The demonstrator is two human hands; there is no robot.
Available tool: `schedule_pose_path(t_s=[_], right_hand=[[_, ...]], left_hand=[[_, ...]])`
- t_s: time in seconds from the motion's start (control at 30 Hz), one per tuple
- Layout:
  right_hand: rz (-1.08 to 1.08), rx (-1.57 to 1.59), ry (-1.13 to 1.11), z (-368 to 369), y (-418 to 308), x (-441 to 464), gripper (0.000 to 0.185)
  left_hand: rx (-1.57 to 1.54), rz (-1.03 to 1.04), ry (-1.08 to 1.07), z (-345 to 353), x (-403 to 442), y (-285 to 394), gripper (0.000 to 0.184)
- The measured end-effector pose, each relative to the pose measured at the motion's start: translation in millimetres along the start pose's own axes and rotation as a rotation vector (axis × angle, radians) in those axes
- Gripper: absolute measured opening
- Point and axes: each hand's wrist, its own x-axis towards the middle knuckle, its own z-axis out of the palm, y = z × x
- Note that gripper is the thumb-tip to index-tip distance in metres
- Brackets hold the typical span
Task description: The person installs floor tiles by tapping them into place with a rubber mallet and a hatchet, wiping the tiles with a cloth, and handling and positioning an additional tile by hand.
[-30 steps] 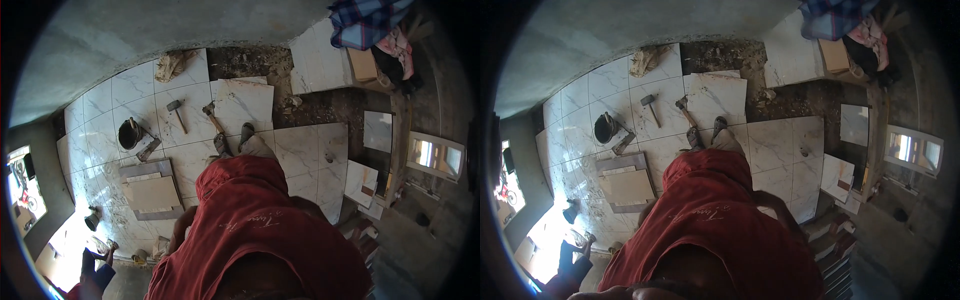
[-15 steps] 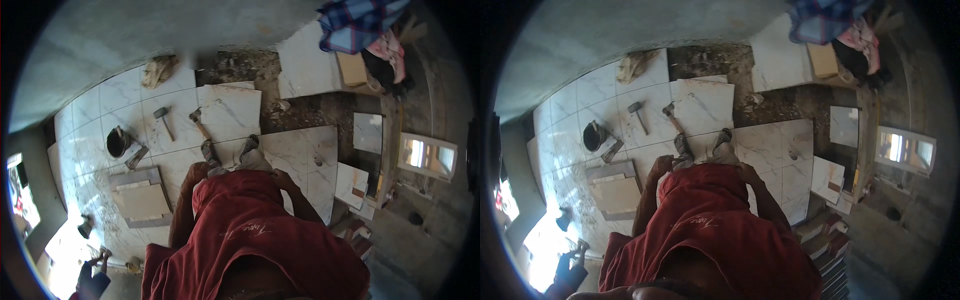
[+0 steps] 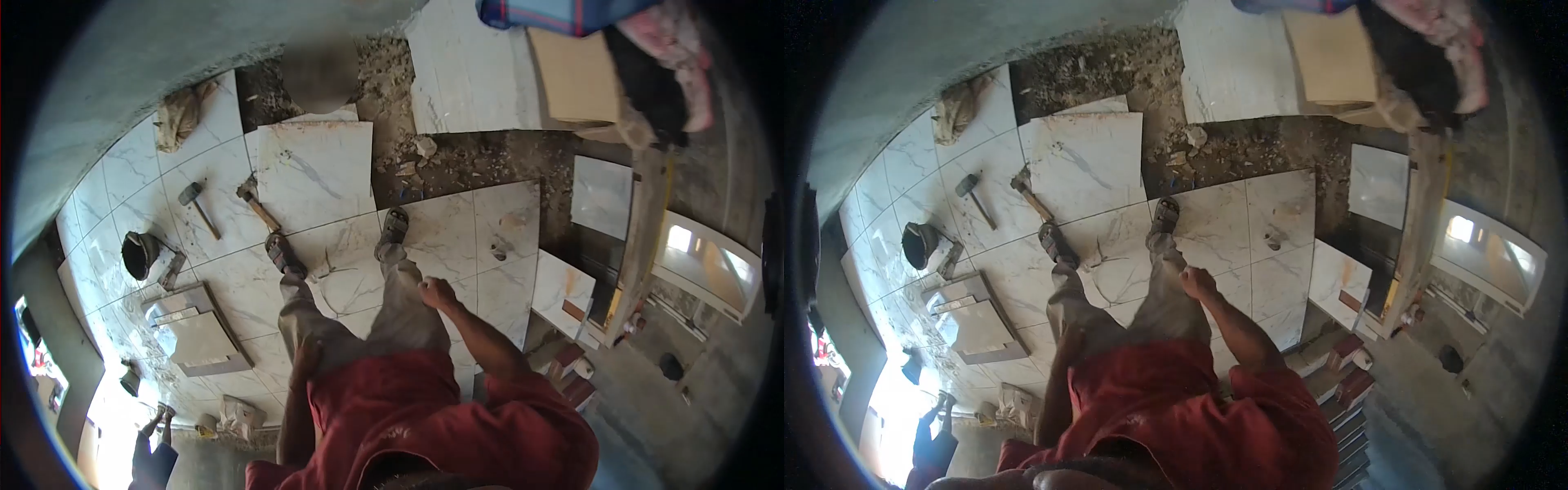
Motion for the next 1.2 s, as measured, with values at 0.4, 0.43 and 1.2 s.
schedule_pose_path(t_s=[0.4, 0.43, 1.2], right_hand=[[-0.085, -0.160, 0.530, -54.9, 125.4, 540.5, 0.075], [-0.090, -0.161, 0.557, -61.5, 125.6, 570.5, 0.078], [-0.055, 1.150, 1.037, -286.1, 367.5, 363.5, 0.034]], left_hand=[[0.045, -1.002, -0.196, 75.2, 170.8, 72.4, 0.070], [0.042, -1.025, -0.205, 80.3, 181.6, 70.4, 0.069], [0.009, -0.951, -0.177, 58.5, 177.8, 55.1, 0.048]])
